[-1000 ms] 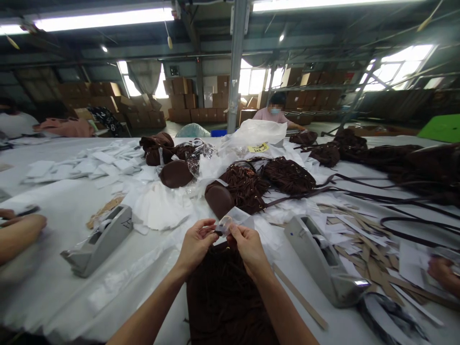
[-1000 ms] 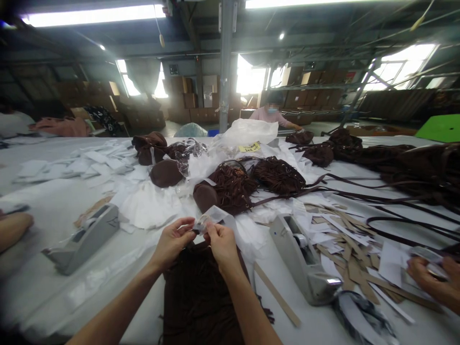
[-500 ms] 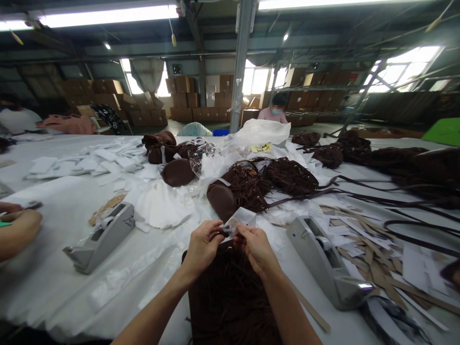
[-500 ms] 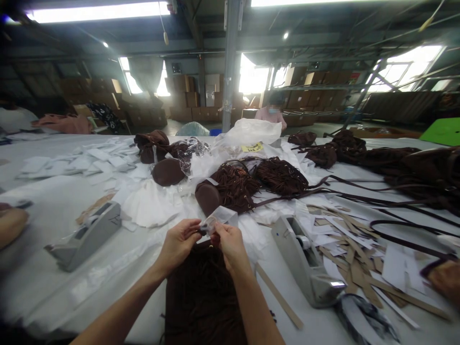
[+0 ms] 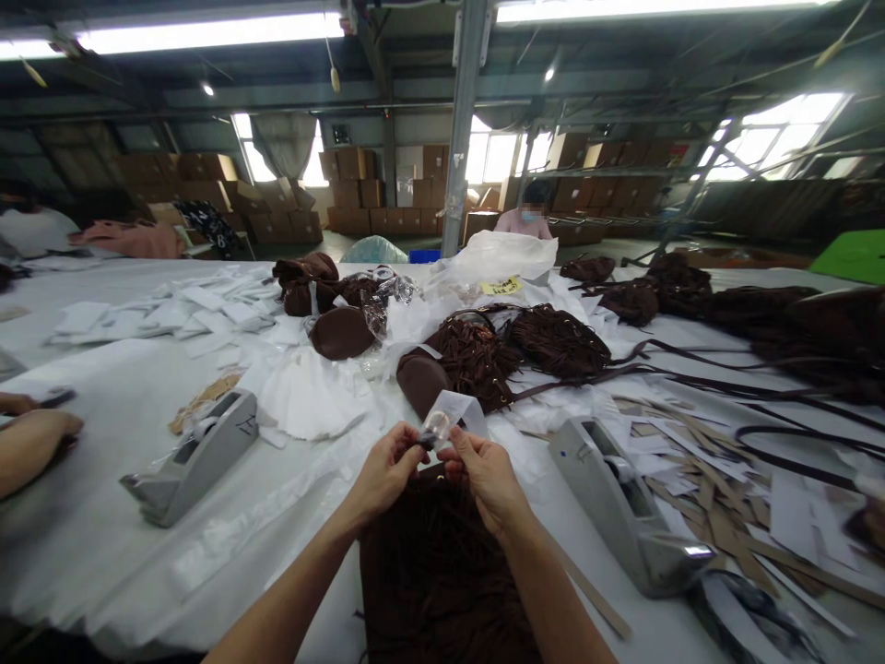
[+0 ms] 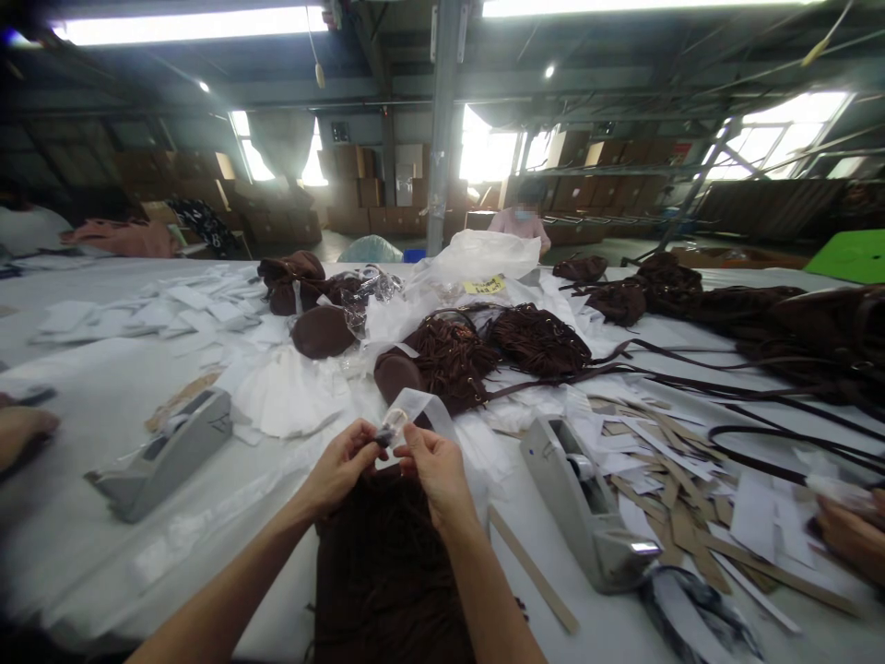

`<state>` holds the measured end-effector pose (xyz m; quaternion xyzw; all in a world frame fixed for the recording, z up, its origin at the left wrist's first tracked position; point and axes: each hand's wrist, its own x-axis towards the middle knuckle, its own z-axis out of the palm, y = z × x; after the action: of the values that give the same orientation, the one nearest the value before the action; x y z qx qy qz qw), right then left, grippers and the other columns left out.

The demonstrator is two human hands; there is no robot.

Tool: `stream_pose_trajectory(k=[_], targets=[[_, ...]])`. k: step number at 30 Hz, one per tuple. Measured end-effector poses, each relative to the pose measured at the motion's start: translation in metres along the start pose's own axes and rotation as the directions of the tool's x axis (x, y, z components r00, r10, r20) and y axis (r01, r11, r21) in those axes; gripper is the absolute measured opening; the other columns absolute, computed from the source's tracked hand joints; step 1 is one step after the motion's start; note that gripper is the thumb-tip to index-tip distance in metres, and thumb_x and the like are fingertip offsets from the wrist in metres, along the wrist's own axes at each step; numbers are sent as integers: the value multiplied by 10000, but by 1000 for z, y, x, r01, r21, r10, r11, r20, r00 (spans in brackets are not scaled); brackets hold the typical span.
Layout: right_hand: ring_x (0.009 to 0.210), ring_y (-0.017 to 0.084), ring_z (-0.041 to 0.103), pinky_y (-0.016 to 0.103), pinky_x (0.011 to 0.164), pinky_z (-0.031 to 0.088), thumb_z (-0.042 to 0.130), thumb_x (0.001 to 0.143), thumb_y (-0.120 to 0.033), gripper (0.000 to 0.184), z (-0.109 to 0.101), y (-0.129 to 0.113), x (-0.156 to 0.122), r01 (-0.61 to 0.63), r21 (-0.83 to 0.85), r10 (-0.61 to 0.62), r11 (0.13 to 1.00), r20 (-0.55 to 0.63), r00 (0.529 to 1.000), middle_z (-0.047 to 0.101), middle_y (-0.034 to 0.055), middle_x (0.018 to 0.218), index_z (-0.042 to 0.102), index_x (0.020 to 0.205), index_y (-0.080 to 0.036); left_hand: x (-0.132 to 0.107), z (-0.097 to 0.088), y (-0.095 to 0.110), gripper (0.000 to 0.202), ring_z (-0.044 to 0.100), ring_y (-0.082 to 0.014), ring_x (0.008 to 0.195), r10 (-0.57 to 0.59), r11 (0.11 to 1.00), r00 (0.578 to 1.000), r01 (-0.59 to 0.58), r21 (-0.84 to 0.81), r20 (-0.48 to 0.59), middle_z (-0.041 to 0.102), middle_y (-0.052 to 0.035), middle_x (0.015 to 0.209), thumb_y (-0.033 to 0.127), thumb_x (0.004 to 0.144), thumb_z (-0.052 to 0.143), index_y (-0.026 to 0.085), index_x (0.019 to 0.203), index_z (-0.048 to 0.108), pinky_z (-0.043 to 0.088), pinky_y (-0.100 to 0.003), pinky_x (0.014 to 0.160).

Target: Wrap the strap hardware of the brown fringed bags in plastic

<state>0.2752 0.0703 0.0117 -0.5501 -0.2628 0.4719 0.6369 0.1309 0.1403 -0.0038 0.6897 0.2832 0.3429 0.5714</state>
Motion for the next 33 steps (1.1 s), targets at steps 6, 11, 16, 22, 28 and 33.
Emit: stream_pose_trajectory(k=[6,11,16,22,28,33], targets=[[543,85,520,195,525,393,797,625,-504,399,5,13,-6,52,-39,-52,998,-6,999,643,18,630,710,727,-129,0,-2,-5,166,514,-113,570,-20,1000,999,21,-4,33,609,-8,786,337,852,562,178,893,535,396,-218,510],[503,96,488,219,506,368,743,649,-562,447,3,15,-1,108,-126,-108,986,11,994,629,29,582,683,642,-119,-5,3,-1,105,511,-130,594,45,980,995,-27,196,-87,575,18,708,296,845,555,192,838,570,373,-233,548],[484,139,513,256,507,337,578,825,-474,389,8,10,-2,241,-499,-296,832,-33,955,630,45,556,659,606,-163,-7,12,9,92,547,-152,653,116,954,972,-52,295,-203,604,17,701,267,858,529,204,804,570,380,-257,625],[606,166,576,270,592,324,433,948,-274,300,22,12,-13,434,-817,-603,380,137,786,663,59,667,625,736,-186,-4,15,0,185,510,-115,556,-63,993,972,38,-115,-228,621,16,709,356,823,605,195,803,514,372,-227,536],[715,177,591,269,672,375,359,978,-201,319,20,17,-1,639,-759,-588,126,462,664,646,58,734,589,757,-177,-11,12,-8,327,451,-63,536,-157,829,978,53,-557,-140,604,34,759,363,766,702,190,989,536,341,-200,550],[747,197,612,290,691,438,458,960,-343,250,14,20,0,611,-760,-670,222,337,661,669,74,796,639,963,-170,-11,6,-5,291,502,-90,671,-132,801,982,25,-599,-135,609,-16,836,339,747,725,143,942,634,395,-210,647]])
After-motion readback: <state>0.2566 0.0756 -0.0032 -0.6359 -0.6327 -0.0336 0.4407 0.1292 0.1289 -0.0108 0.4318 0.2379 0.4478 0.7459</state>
